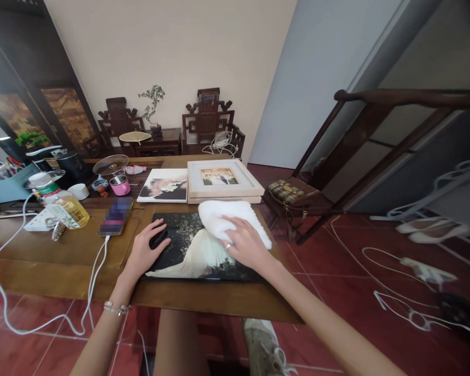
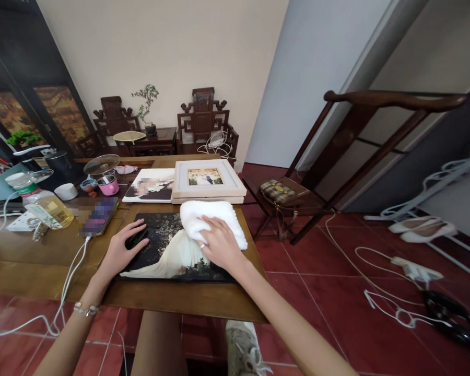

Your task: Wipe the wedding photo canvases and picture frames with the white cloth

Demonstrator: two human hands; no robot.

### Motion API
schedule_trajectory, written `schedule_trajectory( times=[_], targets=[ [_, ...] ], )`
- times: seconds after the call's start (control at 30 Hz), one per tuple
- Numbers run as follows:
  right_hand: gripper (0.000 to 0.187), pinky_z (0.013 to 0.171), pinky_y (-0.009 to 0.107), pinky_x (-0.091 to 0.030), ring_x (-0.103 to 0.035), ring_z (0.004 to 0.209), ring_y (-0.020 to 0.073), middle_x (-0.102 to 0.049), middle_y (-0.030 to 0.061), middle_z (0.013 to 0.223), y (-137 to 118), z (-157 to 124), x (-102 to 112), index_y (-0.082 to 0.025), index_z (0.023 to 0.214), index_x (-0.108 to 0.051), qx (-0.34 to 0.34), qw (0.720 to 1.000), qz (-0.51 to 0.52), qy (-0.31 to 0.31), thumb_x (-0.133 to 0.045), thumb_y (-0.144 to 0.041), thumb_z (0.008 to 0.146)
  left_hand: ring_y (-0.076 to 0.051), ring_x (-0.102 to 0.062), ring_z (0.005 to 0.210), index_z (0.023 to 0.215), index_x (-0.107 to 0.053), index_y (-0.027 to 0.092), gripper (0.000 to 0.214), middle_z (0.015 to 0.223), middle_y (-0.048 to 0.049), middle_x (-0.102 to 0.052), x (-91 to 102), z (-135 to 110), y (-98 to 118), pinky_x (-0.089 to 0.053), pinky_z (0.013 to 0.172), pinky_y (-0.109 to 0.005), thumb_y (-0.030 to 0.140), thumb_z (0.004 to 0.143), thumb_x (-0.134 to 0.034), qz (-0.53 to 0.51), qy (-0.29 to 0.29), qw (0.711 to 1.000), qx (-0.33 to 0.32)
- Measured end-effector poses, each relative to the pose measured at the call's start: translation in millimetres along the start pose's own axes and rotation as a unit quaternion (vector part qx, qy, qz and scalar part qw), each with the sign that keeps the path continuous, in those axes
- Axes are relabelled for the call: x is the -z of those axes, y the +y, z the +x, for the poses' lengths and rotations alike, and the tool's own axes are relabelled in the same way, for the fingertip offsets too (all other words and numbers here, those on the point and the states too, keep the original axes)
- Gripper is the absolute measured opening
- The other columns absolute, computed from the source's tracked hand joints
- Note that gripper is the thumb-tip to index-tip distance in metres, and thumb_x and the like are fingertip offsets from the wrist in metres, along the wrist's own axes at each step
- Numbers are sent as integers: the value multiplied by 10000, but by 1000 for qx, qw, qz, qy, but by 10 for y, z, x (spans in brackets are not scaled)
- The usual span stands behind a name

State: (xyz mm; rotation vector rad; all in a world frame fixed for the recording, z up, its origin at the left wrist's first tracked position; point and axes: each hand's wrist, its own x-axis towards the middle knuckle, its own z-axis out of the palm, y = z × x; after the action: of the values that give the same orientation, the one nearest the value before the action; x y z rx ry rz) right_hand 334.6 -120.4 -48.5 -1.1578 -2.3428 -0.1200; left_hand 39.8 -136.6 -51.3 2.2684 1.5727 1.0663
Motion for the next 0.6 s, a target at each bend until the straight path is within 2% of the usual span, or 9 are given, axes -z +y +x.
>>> schedule_trajectory(
  times=[0.17,0.43,0.6],
  targets=[
    [157,1005,529,-395,-526,1193,335,-597,180,1267,-65,-85,-48,-154,742,-715,11,1000,6,14,-570,-182,795,-258,-558,1205,1154,-648,216,356,1316,-82,-587,8,7,-8,-432,1039,-432,386,845,-598,-3,2,1000,0],
    [150,1027,515,-380,-479,1247,309,-575,142,1308,-398,-198,1,-189,660,-689,104,993,51,-5,-571,-172,752,-263,-534,1235,1167,-640,193,376,1323,-96,-581,-2,-7,-35,-411,1061,-431,384,848,-588,-4,-12,1000,14],
    [140,1017,497,-397,-508,1223,307,-584,141,1298,-278,-114,-7,-186,674,-696,108,993,40,-7,-586,-179,760,-259,-481,1289,1159,-643,184,362,1330,-98,-577,-15,-15,-37,-374,1090,-442,380,868,-555,-16,-25,999,22]
  ],
)
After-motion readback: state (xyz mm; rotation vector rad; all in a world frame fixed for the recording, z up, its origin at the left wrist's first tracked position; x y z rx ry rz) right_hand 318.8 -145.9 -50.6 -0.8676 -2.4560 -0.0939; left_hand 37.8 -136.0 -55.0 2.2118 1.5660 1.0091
